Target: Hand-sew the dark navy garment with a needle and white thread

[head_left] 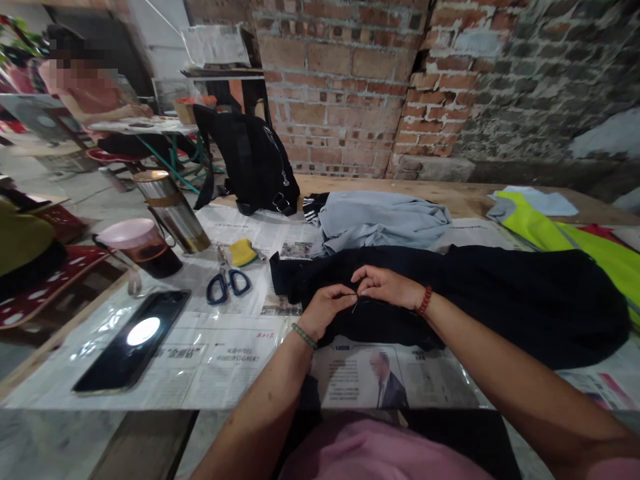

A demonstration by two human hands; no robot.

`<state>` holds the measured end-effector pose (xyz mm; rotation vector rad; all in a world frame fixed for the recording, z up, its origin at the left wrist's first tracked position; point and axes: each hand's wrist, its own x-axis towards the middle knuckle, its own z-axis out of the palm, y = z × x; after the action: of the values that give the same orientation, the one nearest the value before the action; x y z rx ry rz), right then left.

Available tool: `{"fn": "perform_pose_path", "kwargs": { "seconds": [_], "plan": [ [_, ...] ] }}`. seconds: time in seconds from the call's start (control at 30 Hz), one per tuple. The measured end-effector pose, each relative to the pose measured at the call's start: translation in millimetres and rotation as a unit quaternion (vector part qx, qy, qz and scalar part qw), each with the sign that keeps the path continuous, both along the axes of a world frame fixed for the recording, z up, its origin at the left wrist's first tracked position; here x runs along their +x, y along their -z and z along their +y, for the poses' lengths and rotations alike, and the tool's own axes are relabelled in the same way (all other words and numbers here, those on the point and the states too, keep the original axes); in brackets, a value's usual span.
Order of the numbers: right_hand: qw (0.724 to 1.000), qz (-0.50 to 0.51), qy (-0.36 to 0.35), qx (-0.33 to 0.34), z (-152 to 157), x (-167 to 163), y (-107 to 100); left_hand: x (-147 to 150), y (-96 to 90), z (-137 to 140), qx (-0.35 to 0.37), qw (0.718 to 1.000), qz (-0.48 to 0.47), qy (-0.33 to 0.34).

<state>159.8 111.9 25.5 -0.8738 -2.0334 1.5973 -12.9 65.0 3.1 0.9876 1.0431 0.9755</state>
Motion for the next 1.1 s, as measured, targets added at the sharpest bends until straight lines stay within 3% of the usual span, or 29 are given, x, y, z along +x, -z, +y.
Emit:
{"fn": "perform_pose_path", "kwargs": {
  "seconds": [0.1,0.23,0.37,0.47,0.63,0.83,1.1],
  "plan": [
    [0.988,-0.062,0.057,0.13,-2,2,-2,0,-2.3,0,-0.02,1.0,-0.019,0.001],
    [0.93,-0.078,0.171,0.317,-13,8,-14,-1,-4.4,0,-0.039,0.999,-0.029,0.001],
    [0.902,-0.043,0.143,0.406,-33,12,-17,-2,-3.6,1,-0.027,0.999,-0.03,0.0],
    [0.9,-0.048,0.114,0.418,-43,10,-8,-2,-2.7,1,-0.028,0.999,-0.037,0.003],
    [0.913,-0.039,0.156,0.375,-40,2,8,-2,-1.9,0,-0.037,0.998,-0.054,0.011],
    [0.918,-0.018,0.174,0.355,-37,-4,13,-3,-1.1,1,-0.04,0.998,-0.05,0.017],
    [0.892,-0.063,0.182,0.409,-44,-7,15,-1,-0.7,1,-0.031,0.998,-0.052,0.019]
  ]
}}
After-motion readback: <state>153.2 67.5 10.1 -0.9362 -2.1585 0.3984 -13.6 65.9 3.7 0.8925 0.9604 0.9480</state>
